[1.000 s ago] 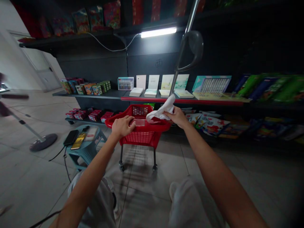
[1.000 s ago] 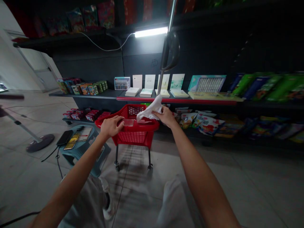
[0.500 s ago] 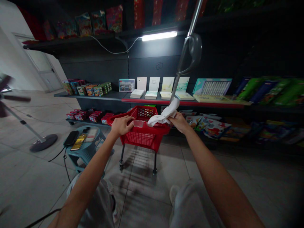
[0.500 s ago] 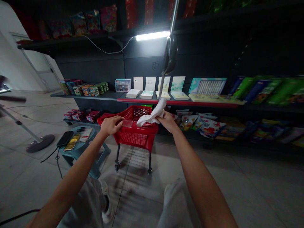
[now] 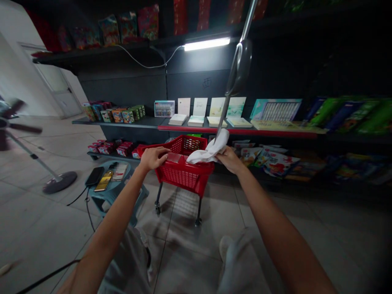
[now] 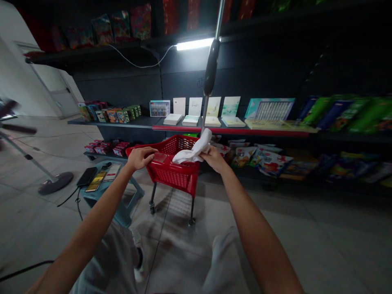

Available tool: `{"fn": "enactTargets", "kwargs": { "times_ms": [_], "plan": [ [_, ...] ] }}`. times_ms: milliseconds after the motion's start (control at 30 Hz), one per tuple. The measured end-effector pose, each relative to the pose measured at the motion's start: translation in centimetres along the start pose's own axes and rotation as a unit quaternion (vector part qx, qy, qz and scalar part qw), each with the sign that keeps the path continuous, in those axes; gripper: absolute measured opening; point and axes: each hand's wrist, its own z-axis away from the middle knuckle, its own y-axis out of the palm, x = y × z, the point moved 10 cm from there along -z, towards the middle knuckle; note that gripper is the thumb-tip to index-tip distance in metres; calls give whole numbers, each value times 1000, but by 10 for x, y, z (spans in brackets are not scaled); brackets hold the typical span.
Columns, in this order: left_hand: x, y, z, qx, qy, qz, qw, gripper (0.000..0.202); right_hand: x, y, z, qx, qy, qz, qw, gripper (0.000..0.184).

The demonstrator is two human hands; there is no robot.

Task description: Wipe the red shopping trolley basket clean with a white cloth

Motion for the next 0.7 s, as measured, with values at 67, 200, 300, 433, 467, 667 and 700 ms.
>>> {"fn": "enactTargets", "kwargs": {
  "times_ms": [67,200,300,433,467,667,700],
  "plan": [
    [7,0,0,1,6,16,1000,48,2,7,4,13,-3,-4,1000,41],
    [17,-4,0,-14,-3,34,999,45,8,19,12,34,-22,27,999,40],
    [9,-8,3,-22,-22,23,999,44,13,23,18,28,-33,56,997,37],
    [-45,-20,12,-43,25,35,998,38,17,30,26,23,-33,85,996,37],
    [-63,-22,15,-49,36,37,997,37,18,32,28,23,-34,92,995,36],
    [-134,-3,24,-35,-25,8,999,39,23,46,37,10,-76,144,987,26],
    [-135,4,25,-34,-44,-4,998,40,22,49,37,6,-78,154,985,26]
  ]
}}
